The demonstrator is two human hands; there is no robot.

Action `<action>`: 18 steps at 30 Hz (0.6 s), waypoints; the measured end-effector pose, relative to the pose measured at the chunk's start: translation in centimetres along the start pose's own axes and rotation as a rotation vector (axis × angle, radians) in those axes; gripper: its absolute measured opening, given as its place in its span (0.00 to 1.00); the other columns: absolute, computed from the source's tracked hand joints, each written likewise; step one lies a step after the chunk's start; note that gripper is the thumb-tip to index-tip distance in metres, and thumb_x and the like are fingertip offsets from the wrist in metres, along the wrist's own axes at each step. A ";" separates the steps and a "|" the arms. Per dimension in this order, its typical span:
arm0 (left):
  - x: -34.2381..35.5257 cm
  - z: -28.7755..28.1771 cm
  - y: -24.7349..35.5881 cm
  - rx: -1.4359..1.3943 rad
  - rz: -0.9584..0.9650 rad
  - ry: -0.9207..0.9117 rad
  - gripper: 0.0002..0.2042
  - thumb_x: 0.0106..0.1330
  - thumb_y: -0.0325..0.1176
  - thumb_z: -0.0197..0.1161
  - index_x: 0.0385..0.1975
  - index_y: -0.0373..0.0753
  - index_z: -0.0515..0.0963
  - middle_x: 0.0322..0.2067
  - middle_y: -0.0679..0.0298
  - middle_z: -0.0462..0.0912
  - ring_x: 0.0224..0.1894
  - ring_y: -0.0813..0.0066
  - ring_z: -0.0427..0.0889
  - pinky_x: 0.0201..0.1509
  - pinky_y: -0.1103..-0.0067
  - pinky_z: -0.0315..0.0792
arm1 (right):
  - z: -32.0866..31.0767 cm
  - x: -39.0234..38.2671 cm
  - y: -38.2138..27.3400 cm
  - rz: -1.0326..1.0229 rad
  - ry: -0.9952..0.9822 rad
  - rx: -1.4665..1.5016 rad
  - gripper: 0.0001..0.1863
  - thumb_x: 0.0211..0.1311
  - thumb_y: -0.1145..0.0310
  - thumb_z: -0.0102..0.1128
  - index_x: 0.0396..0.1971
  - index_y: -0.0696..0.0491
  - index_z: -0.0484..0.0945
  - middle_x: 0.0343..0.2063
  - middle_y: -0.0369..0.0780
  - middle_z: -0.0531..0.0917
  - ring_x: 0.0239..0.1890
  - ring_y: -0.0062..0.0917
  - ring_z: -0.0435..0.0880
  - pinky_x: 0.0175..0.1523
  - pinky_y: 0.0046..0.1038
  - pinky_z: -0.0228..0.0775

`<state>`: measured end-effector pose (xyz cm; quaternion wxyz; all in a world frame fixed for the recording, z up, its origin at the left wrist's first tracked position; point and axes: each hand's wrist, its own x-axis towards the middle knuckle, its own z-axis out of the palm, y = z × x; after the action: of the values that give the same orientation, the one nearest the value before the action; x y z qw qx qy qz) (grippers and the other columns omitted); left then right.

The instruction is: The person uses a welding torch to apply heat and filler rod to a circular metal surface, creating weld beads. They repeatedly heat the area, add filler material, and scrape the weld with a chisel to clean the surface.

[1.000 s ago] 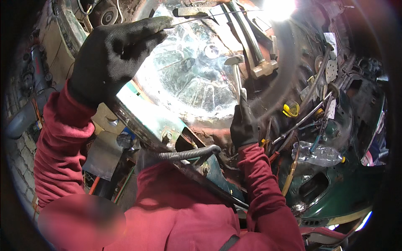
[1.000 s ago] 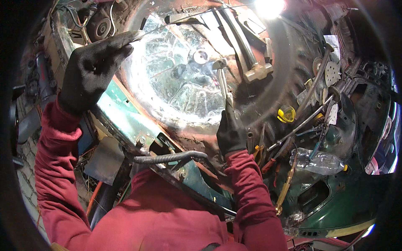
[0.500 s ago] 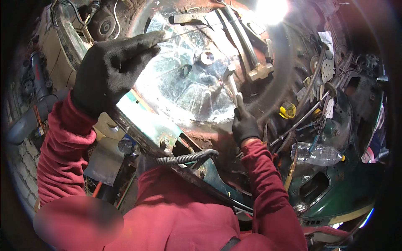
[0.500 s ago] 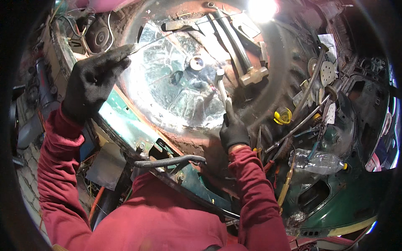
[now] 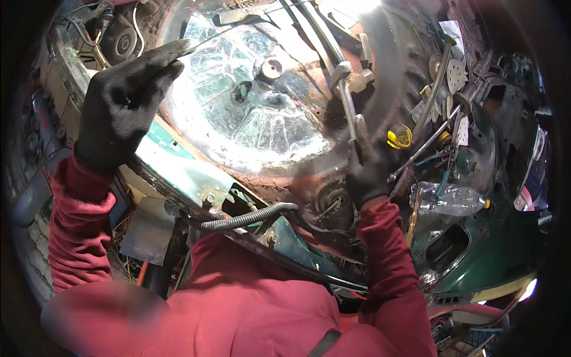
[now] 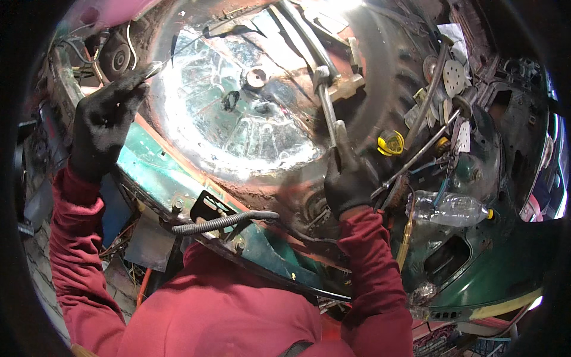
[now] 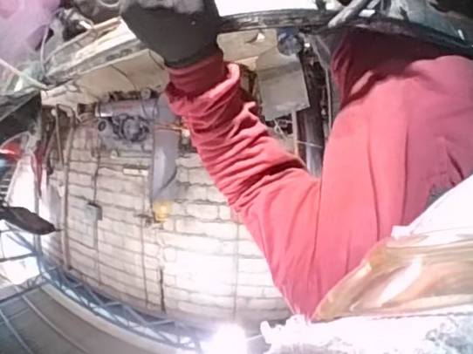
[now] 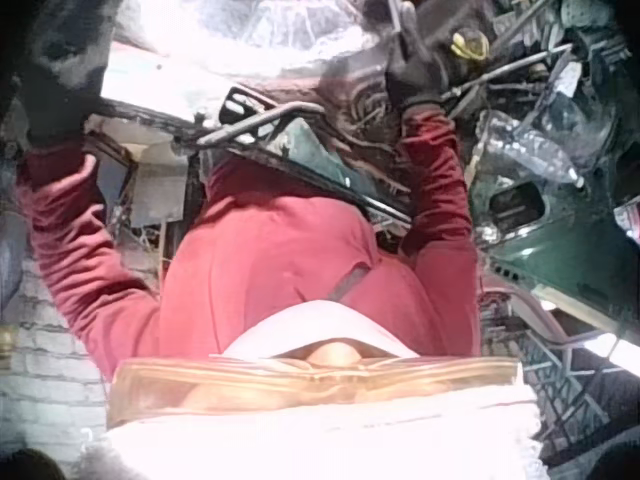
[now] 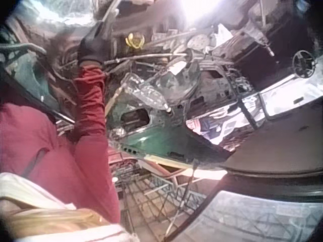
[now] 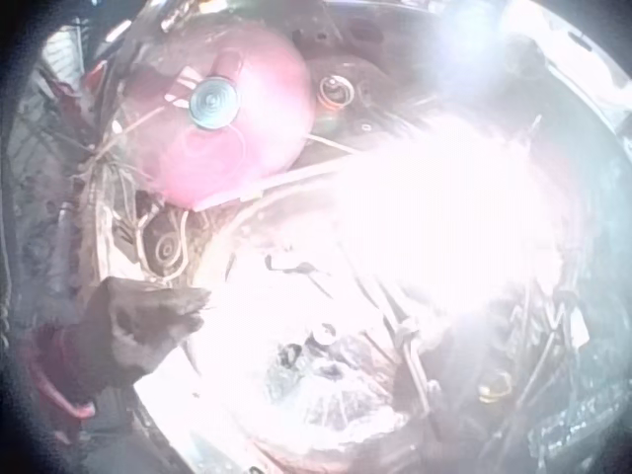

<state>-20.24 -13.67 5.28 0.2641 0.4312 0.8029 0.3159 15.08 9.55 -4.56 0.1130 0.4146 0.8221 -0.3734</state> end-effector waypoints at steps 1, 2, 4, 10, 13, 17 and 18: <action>0.1 0.0 0.0 -0.009 -0.010 0.002 0.16 0.81 0.23 0.62 0.65 0.31 0.84 0.57 0.53 0.92 0.59 0.74 0.88 0.66 0.74 0.81 | -0.9 -0.2 0.2 -0.028 0.027 0.032 0.31 0.81 0.74 0.57 0.81 0.53 0.69 0.56 0.57 0.88 0.48 0.35 0.91 0.53 0.37 0.80; 0.1 0.0 0.0 -0.011 -0.030 -0.001 0.16 0.81 0.22 0.62 0.65 0.31 0.84 0.57 0.53 0.92 0.59 0.74 0.88 0.67 0.73 0.80 | -1.3 -0.8 0.5 -0.107 0.067 0.050 0.30 0.82 0.72 0.56 0.80 0.56 0.68 0.50 0.52 0.88 0.44 0.30 0.87 0.49 0.35 0.79; 0.2 0.1 0.3 -0.010 -0.048 -0.003 0.16 0.81 0.22 0.62 0.65 0.31 0.84 0.57 0.53 0.92 0.59 0.74 0.88 0.66 0.73 0.80 | -1.9 -1.6 0.8 -0.184 0.116 0.086 0.28 0.85 0.71 0.56 0.79 0.60 0.69 0.42 0.45 0.86 0.37 0.24 0.82 0.45 0.31 0.77; 0.3 0.0 0.3 0.020 -0.091 0.007 0.17 0.81 0.23 0.64 0.66 0.30 0.83 0.57 0.52 0.92 0.59 0.73 0.88 0.66 0.73 0.80 | 0.9 -4.0 5.1 0.104 -0.022 0.267 0.25 0.84 0.66 0.55 0.74 0.60 0.74 0.55 0.59 0.87 0.56 0.51 0.89 0.60 0.40 0.80; 0.2 0.1 0.1 0.027 -0.083 0.024 0.17 0.81 0.24 0.64 0.66 0.30 0.83 0.57 0.52 0.92 0.58 0.73 0.88 0.65 0.74 0.81 | 2.2 -5.0 6.0 0.115 -0.040 0.224 0.25 0.85 0.64 0.53 0.73 0.61 0.74 0.60 0.60 0.85 0.61 0.53 0.87 0.64 0.42 0.79; 0.2 -0.1 0.1 0.032 -0.141 0.007 0.17 0.81 0.24 0.64 0.67 0.31 0.83 0.58 0.55 0.91 0.56 0.77 0.87 0.62 0.76 0.81 | 5.1 -6.1 6.5 0.186 -0.147 0.257 0.28 0.86 0.56 0.49 0.77 0.53 0.70 0.60 0.62 0.84 0.62 0.58 0.85 0.62 0.50 0.78; 0.1 0.0 0.0 0.037 -0.135 0.020 0.17 0.81 0.24 0.64 0.67 0.32 0.83 0.58 0.56 0.91 0.56 0.78 0.87 0.62 0.77 0.81 | 5.7 -5.8 6.0 0.265 -0.220 0.248 0.29 0.86 0.54 0.48 0.79 0.50 0.69 0.59 0.62 0.85 0.61 0.59 0.85 0.61 0.52 0.78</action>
<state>-20.34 -13.55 5.30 0.2686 0.3777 0.8385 0.2866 22.59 4.36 -8.77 0.1986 0.4866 0.6908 -0.4965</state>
